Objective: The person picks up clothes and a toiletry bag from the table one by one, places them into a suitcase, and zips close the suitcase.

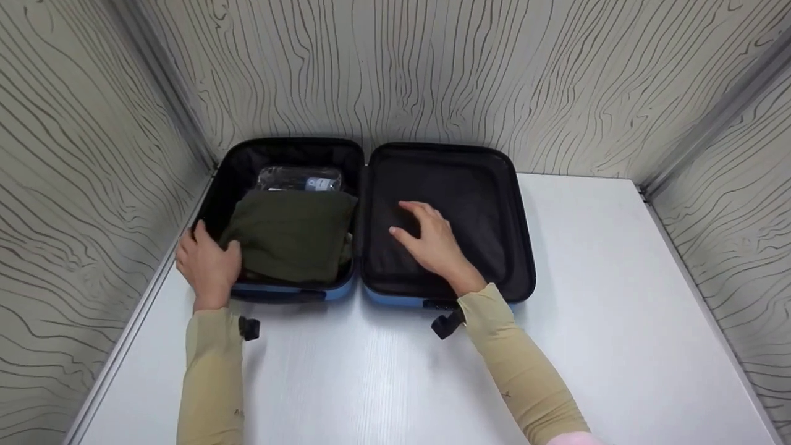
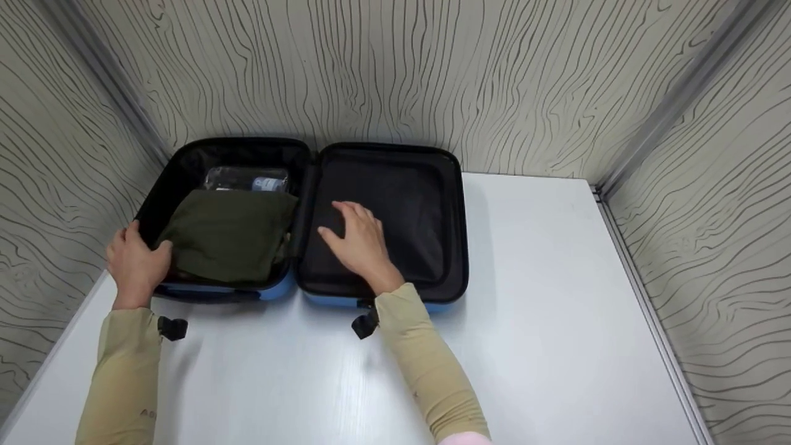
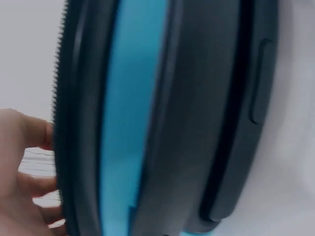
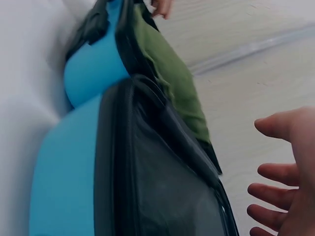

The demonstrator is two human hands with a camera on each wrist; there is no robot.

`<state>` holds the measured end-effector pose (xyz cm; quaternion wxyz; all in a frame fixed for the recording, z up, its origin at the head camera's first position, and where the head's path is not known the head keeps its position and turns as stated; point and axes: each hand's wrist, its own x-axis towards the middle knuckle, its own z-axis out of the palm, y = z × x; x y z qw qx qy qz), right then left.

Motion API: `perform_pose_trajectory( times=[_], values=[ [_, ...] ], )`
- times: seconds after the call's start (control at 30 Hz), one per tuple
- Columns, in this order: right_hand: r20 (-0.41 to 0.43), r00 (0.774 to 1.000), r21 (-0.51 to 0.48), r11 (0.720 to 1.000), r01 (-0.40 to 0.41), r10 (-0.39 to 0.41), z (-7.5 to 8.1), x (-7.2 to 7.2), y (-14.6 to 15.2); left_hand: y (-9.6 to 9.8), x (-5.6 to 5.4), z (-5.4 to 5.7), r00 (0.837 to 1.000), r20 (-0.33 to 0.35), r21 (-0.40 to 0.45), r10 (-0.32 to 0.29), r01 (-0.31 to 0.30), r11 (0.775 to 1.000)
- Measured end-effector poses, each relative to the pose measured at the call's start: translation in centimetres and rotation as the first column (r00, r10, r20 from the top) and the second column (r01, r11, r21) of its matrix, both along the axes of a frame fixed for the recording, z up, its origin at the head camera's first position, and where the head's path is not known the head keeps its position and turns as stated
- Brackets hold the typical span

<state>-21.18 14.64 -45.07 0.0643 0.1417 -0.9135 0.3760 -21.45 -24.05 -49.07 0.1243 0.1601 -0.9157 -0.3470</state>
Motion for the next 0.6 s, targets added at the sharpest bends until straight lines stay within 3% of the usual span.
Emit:
perform_pose_trajectory(
  times=[0.13, 0.33, 0.6],
  values=[
    [0.016, 0.998, -0.058, 0.996, 0.062, -0.062, -0.1, 0.8, 2.3, -0.4, 0.0, -0.7, 0.997, 0.024, -0.013, 0.07, -0.07, 0.997],
    [0.068, 0.982, -0.112, 0.977, 0.182, -0.176, -0.3, 2.2, 6.1, -1.1, 0.0, -1.9, 0.989, -0.023, -0.001, 0.146, -0.146, 0.989],
    [0.1, 0.934, -0.116, 0.928, 0.354, -0.343, -1.7, 3.6, 11.2, -1.7, 0.2, -2.4, 0.985, -0.041, 0.046, 0.165, -0.163, 0.986]
  ],
)
